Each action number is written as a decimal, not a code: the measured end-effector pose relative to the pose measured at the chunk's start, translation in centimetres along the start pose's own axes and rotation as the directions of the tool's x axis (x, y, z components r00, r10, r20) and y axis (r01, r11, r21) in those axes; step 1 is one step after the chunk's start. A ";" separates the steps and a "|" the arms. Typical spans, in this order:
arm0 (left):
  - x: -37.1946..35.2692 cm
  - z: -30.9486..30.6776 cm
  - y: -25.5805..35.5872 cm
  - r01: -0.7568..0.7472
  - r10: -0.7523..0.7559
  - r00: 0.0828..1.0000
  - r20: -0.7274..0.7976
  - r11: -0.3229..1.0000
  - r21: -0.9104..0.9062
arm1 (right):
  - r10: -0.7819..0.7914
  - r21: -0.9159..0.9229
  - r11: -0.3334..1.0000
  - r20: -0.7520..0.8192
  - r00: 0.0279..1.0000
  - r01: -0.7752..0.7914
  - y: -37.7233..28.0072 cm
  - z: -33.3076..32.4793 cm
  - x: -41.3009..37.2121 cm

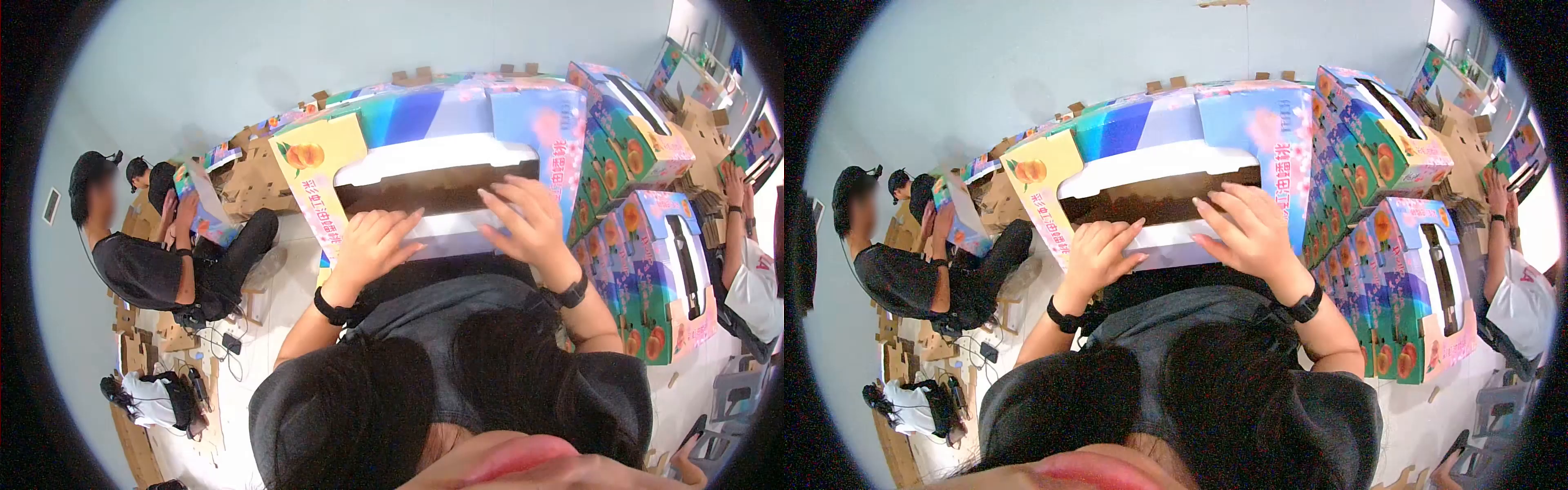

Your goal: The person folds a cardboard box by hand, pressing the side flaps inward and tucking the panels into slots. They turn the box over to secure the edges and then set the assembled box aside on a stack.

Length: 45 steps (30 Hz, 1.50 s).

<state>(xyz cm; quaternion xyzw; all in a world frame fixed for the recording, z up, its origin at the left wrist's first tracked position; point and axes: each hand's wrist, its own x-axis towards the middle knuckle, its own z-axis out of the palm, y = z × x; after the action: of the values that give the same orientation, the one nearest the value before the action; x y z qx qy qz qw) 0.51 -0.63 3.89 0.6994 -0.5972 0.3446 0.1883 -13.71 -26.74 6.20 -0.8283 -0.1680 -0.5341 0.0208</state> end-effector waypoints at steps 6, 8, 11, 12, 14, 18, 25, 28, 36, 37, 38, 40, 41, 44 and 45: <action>-1.1 0.2 1.8 -0.032 0.029 0.997 -0.077 0.999 -0.035 | 0.098 -0.240 0.958 -0.238 0.966 -0.156 -0.1 -5.0 3.4; -1.6 0.3 2.2 -0.034 0.029 0.993 -0.111 0.999 -0.040 | 0.150 -0.273 0.936 -0.257 0.955 -0.220 0.1 -5.7 4.1; -2.4 0.6 2.6 -0.029 0.018 0.987 -0.157 0.997 -0.066 | 0.136 -0.274 0.945 -0.173 0.976 -0.180 0.1 -6.1 4.8; -2.7 0.7 2.7 -0.023 0.017 0.989 -0.149 0.999 -0.035 | 0.155 -0.305 0.932 -0.144 0.977 -0.193 0.1 -6.0 4.6; -3.1 0.6 2.6 -0.028 0.023 0.991 -0.135 0.999 -0.035 | 0.160 -0.330 0.923 -0.139 0.977 -0.198 0.0 -5.9 4.0; -2.8 0.2 2.3 -0.009 0.000 0.993 -0.115 0.997 -0.076 | 0.218 -0.326 0.908 -0.169 0.961 -0.263 -0.3 -6.1 3.5; -0.3 -1.6 2.4 -0.076 -0.017 0.958 -0.287 0.947 -0.311 | 0.227 -0.337 0.891 -0.248 0.942 -0.303 0.0 -5.8 1.8; -0.4 -3.6 2.9 -0.134 0.061 0.891 -0.450 0.982 -0.133 | 0.239 -0.333 0.886 -0.268 0.933 -0.322 -0.1 -5.9 1.2; -1.8 -7.4 -1.9 0.358 -0.316 0.753 -0.577 0.933 -0.043 | 0.209 -0.304 0.892 -0.379 0.902 -0.335 0.8 -5.7 -0.8; -2.1 -7.6 -2.3 0.383 -0.407 0.756 -0.513 0.910 -0.156 | 0.200 -0.312 0.891 -0.386 0.900 -0.331 1.0 -5.7 -1.0; -2.6 -7.6 -2.6 0.411 -0.489 0.756 -0.436 0.872 -0.265 | 0.194 -0.306 0.894 -0.393 0.899 -0.326 1.1 -5.7 -1.4; -3.9 -7.7 -3.4 0.506 -0.620 0.745 -0.246 0.765 -0.398 | 0.180 -0.293 0.903 -0.403 0.897 -0.313 1.6 -5.7 -2.2; -4.5 -7.5 -3.5 0.480 -0.648 0.739 -0.186 0.699 -0.530 | 0.171 -0.291 0.907 -0.404 0.899 -0.304 1.7 -5.8 -2.4; -6.3 -7.2 -3.5 0.444 -0.672 0.740 0.021 0.465 -0.766 | 0.153 -0.274 0.921 -0.397 0.905 -0.276 1.9 -6.1 -2.9; -6.2 -7.5 -3.2 0.448 -0.670 0.737 0.092 0.381 -0.809 | 0.150 -0.265 0.927 -0.391 0.908 -0.267 2.1 -6.2 -3.0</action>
<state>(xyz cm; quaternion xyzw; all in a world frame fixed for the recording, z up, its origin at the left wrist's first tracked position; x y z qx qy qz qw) 1.34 9.54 5.15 0.6512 -0.3807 0.0444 0.6550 -19.66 -30.78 6.49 -0.7208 0.0157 -0.6926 -0.0220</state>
